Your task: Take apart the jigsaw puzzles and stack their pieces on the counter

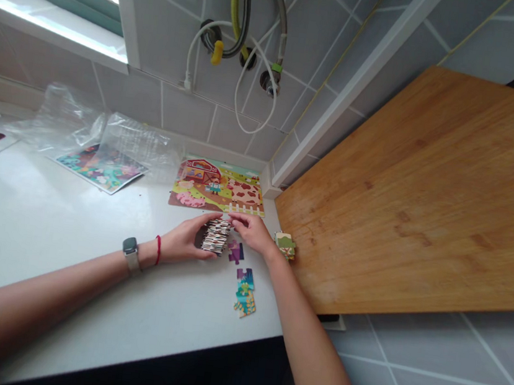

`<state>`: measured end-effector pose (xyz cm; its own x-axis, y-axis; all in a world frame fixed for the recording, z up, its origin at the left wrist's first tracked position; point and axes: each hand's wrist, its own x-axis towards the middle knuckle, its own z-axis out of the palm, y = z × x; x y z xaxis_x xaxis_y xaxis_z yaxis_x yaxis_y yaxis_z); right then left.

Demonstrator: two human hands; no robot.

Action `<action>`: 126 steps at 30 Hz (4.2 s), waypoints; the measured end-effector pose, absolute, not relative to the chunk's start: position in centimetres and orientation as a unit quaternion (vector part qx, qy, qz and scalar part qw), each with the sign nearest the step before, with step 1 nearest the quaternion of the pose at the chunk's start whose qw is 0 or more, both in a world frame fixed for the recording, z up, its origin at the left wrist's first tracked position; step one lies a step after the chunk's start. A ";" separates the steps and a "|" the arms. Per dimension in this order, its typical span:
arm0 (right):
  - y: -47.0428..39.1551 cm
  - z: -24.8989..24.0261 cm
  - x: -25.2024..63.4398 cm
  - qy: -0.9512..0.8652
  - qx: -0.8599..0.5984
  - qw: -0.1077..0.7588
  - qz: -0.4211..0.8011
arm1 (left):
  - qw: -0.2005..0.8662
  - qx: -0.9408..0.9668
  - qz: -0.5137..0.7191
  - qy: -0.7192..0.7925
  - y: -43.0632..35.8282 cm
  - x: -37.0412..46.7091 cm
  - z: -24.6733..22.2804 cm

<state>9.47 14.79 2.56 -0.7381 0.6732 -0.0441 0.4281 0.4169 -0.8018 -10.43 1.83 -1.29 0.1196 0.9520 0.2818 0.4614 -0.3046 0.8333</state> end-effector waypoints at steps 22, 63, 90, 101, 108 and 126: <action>14.4 3.6 11.0 -0.844 -0.408 0.045 0.345 | 0.386 0.680 0.421 0.460 1.6 -10.8 -1.1; 10.9 2.1 9.7 -0.724 -0.370 0.281 0.510 | 0.291 0.733 0.395 0.470 1.5 -10.2 -1.0; 10.8 4.7 13.8 -0.818 -0.437 0.178 0.330 | 0.319 0.738 0.380 0.457 1.4 -10.6 -0.4; 11.9 2.9 10.7 -0.784 -0.428 0.262 0.366 | 0.347 0.734 0.374 0.448 1.4 -10.7 -0.7; 11.0 2.6 10.6 -0.789 -0.374 0.242 0.424 | 0.277 0.758 0.385 0.448 1.4 -10.5 -0.3; 4.8 7.1 17.6 -0.886 -0.385 -0.150 0.212 | 0.354 0.719 0.362 0.476 1.3 -10.7 -0.7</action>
